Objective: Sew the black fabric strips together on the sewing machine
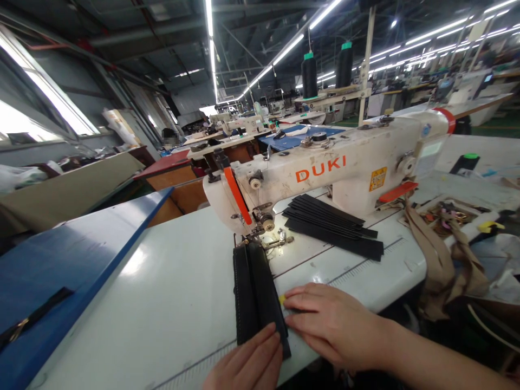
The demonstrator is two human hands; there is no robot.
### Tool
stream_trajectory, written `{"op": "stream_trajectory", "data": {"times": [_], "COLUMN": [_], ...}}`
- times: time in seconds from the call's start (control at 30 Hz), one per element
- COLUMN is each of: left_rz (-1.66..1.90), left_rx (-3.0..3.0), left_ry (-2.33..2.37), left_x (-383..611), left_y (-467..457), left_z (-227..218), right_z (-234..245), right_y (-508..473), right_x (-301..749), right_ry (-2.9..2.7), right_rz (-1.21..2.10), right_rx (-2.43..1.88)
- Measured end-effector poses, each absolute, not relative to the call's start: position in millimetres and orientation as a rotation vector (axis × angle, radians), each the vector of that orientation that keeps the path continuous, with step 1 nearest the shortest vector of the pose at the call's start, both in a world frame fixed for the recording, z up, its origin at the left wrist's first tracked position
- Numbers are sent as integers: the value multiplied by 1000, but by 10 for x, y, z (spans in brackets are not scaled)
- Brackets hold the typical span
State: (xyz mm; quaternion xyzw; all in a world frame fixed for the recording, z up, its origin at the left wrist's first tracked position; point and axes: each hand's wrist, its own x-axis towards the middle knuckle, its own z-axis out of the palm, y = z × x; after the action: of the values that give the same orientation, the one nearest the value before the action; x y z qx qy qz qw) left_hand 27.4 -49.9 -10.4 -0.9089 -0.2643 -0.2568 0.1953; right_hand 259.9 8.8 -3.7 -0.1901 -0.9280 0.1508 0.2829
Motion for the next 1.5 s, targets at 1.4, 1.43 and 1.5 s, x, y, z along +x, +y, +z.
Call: {"op": "stream_trajectory", "data": {"times": [1.4, 1.43, 1.5], "left_rz": [-655, -656, -680], "left_rx": [-2657, -2651, -2628], "left_ry": [-902, -893, -881], "left_x": [412, 415, 420], "left_y": [-523, -524, -526], "left_z": [145, 142, 143], "right_z": [23, 35, 55], "right_y": [115, 120, 127], "right_x": [2535, 2526, 2509], "right_ry": [-2599, -2638, -2698], "right_rz": [215, 160, 54], "right_rx": [-467, -444, -393]}}
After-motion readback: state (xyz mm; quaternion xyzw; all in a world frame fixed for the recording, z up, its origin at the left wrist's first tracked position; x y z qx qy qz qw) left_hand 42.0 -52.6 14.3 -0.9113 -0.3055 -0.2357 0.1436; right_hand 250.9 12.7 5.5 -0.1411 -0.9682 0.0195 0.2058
